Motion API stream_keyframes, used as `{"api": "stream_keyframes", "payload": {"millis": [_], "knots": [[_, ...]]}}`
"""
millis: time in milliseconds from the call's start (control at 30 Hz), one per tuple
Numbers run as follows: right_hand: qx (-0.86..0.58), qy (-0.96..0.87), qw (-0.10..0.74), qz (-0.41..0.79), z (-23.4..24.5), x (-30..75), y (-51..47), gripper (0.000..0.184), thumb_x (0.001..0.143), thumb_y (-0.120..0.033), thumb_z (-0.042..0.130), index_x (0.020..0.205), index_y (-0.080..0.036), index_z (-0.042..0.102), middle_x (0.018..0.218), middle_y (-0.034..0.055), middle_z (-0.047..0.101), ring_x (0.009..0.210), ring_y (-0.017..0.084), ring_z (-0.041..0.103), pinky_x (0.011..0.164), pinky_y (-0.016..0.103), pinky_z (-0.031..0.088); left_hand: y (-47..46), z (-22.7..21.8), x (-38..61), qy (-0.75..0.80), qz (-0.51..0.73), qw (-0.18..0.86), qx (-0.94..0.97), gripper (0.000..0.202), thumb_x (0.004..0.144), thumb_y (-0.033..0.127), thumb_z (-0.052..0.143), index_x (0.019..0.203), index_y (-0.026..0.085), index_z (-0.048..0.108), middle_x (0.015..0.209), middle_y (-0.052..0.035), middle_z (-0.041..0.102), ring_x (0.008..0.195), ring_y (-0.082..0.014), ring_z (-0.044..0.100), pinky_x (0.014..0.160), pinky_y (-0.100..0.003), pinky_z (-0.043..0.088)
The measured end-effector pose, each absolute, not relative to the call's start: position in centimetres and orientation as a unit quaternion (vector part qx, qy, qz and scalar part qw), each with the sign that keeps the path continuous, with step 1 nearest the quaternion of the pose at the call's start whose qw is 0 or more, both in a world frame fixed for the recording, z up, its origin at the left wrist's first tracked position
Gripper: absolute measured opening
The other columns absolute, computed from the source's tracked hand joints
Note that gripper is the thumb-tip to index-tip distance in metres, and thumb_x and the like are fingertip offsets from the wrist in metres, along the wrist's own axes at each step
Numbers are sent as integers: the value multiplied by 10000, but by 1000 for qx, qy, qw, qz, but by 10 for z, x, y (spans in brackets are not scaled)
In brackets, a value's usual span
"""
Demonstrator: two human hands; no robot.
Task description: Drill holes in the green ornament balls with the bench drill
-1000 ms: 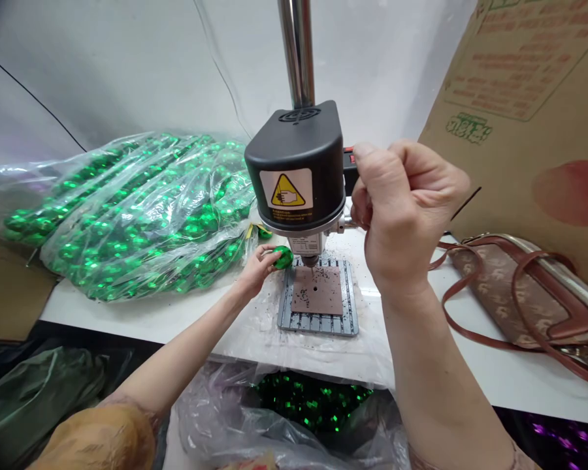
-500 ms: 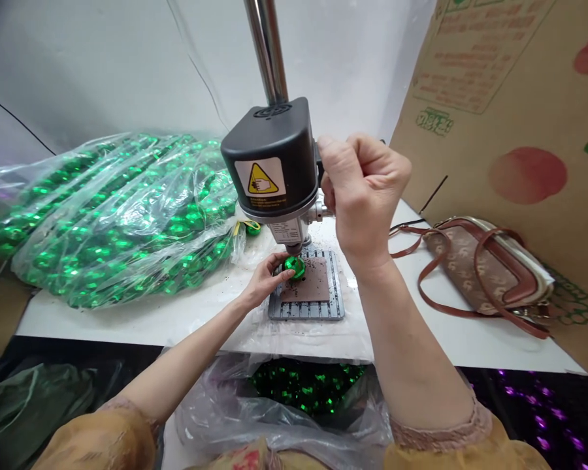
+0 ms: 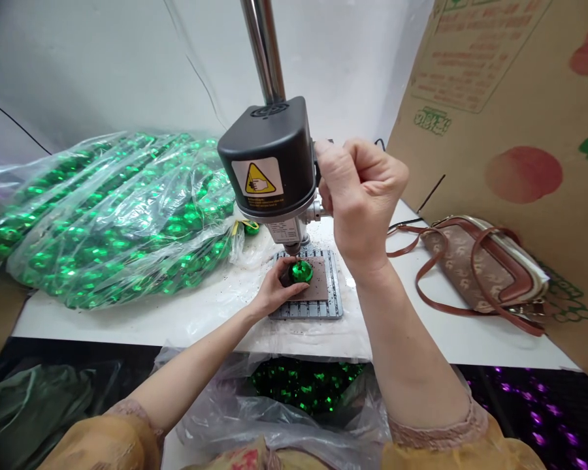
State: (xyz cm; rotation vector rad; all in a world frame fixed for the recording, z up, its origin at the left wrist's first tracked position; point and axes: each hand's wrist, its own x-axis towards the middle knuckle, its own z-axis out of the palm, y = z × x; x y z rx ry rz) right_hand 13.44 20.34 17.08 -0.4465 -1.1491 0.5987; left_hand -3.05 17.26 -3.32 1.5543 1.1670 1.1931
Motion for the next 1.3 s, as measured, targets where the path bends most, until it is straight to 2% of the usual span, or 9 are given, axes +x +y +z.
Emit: {"api": "stream_keyframes", "payload": {"millis": [200,300,800,1300], "knots": [[-200,-558,775,220,157,134,193,481,877,-205,597,510,-200,286,426,-66,278,383,37,277,419,266,225,172,-31,-32,467,470,419,621,577,717,321,829,1205,196,548,1193,-100,647,1149,-276,611,1030,-440,475],[-168,-549,790,216,147,133,188,498,863,-173,600,514,-187,245,440,-66,249,382,33,269,427,266,185,172,-32,-32,466,473,418,620,568,717,312,828,1195,199,545,1190,-96,642,1143,-270,607,1030,-438,469],[-113,-558,806,163,114,136,189,494,824,-170,602,525,-167,208,461,-64,282,400,24,278,430,253,206,171,-33,-32,460,474,409,629,559,734,332,818,1199,204,536,1196,-92,630,1145,-259,591,1026,-419,447],[-55,-583,802,117,101,136,191,456,788,-65,561,543,-176,192,488,-65,270,418,27,258,441,245,253,171,-33,-31,460,483,404,626,568,727,398,824,1185,209,547,1155,-83,636,1104,-255,611,982,-413,485]]}}
